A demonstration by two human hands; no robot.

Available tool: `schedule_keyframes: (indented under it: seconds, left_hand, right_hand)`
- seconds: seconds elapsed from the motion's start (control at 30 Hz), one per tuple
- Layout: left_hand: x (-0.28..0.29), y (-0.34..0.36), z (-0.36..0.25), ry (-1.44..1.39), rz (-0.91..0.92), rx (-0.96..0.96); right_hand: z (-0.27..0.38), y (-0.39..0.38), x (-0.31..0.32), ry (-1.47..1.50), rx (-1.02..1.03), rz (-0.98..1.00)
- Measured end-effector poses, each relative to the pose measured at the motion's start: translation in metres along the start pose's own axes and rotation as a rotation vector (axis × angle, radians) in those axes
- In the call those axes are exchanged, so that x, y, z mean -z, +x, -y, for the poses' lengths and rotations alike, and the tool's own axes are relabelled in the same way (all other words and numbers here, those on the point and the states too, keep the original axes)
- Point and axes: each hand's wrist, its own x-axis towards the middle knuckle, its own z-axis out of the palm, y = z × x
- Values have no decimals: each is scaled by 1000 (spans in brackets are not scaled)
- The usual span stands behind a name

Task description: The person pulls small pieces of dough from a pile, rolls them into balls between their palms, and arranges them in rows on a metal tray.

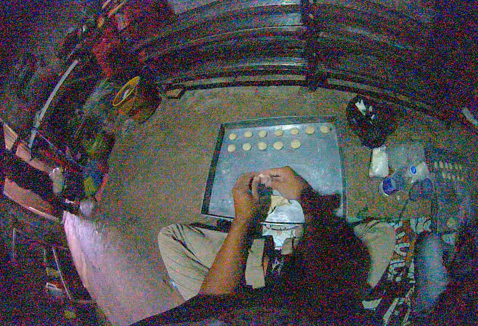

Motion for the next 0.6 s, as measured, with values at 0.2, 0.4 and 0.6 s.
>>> schedule_keyframes:
  seconds: [0.2, 0.4, 0.6]
  left_hand:
    - [-13, -13, 45, -258, 59, 261]
    - [-8, -6, 23, -699, 138, 615]
    - [-4, -2, 29, -747, 160, 642]
  right_hand:
    - [15, 3, -6, -443, 48, -19]
    - [6, 3, 8, -606, 250, -84]
    - [0, 5, 4, -550, 196, -77]
